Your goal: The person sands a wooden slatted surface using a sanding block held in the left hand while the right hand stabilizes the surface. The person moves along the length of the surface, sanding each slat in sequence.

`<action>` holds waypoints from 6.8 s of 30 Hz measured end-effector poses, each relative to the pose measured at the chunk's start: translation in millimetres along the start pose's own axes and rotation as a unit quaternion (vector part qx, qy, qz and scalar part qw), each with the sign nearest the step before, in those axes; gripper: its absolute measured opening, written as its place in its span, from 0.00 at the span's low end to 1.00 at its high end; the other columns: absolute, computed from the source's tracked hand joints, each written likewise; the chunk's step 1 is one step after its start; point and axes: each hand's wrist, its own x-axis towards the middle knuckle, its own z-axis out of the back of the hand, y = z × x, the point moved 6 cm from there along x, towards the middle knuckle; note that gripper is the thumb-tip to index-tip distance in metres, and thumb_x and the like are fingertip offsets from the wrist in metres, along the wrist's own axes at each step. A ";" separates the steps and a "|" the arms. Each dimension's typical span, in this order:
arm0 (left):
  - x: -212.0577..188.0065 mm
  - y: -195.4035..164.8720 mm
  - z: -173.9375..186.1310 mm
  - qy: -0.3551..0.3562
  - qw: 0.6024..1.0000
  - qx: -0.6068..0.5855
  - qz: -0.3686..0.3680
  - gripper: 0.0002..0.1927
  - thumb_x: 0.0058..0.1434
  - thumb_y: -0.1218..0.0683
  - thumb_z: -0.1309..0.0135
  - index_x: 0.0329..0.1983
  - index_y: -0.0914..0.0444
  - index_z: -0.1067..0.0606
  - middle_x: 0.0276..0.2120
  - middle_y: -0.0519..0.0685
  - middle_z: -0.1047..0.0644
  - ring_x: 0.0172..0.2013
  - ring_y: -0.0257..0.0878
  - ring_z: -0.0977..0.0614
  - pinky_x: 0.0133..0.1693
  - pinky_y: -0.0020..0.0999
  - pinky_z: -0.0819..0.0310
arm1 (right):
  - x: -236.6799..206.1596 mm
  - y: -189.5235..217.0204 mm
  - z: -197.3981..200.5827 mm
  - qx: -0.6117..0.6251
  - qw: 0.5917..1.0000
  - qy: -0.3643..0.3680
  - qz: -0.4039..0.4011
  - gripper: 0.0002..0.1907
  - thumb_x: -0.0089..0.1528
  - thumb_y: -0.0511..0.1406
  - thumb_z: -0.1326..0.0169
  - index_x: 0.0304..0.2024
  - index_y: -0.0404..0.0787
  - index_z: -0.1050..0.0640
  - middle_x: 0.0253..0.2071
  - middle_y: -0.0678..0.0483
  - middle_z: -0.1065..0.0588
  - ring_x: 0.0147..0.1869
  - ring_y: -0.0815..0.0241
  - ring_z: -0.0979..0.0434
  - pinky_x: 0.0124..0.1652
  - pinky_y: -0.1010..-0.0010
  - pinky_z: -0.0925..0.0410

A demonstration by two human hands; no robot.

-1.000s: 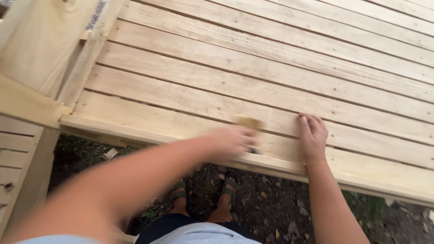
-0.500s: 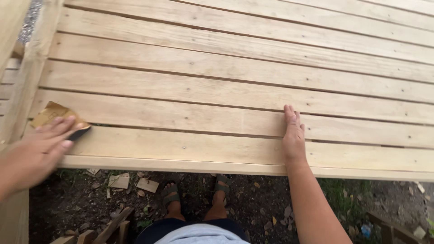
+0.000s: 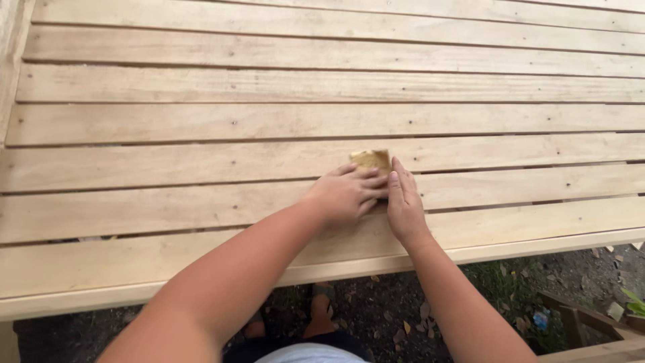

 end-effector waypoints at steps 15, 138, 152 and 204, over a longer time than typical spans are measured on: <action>-214.2 108.5 10.0 0.048 0.982 -0.042 0.178 0.29 0.70 0.42 0.76 0.70 0.43 0.32 0.69 0.35 0.37 0.74 0.35 0.48 0.73 0.46 0.68 | 30.6 -10.3 -3.0 -0.091 0.994 -0.054 0.020 0.30 0.73 0.49 0.70 0.70 0.41 0.33 0.77 0.44 0.43 0.83 0.45 0.56 0.73 0.50 0.66; -375.6 108.7 16.8 0.127 0.763 0.074 0.630 0.21 0.68 0.51 0.56 0.61 0.62 0.28 0.67 0.58 0.34 0.67 0.52 0.32 0.69 0.65 0.56 | 60.2 155.0 -167.1 -0.012 0.967 0.194 0.167 0.29 0.71 0.48 0.63 0.71 0.42 0.35 0.79 0.41 0.51 0.83 0.43 0.59 0.72 0.47 0.61; -381.8 146.3 -1.3 -0.016 0.624 0.042 0.780 0.25 0.72 0.55 0.65 0.69 0.71 0.35 0.54 0.66 0.22 0.54 0.49 0.19 0.71 0.45 0.52 | 82.9 121.0 -124.5 -0.060 0.944 0.244 0.214 0.30 0.68 0.48 0.54 0.71 0.47 0.35 0.79 0.43 0.50 0.83 0.44 0.58 0.72 0.43 0.62; 98.2 148.1 14.1 -0.246 0.940 -0.004 0.238 0.29 0.69 0.57 0.62 0.75 0.66 0.40 0.69 0.56 0.34 0.71 0.49 0.40 0.72 0.46 0.53 | 178.2 -1.3 42.7 -0.150 0.975 0.008 0.164 0.44 0.69 0.60 0.73 0.76 0.36 0.49 0.76 0.43 0.42 0.80 0.50 0.47 0.75 0.58 0.59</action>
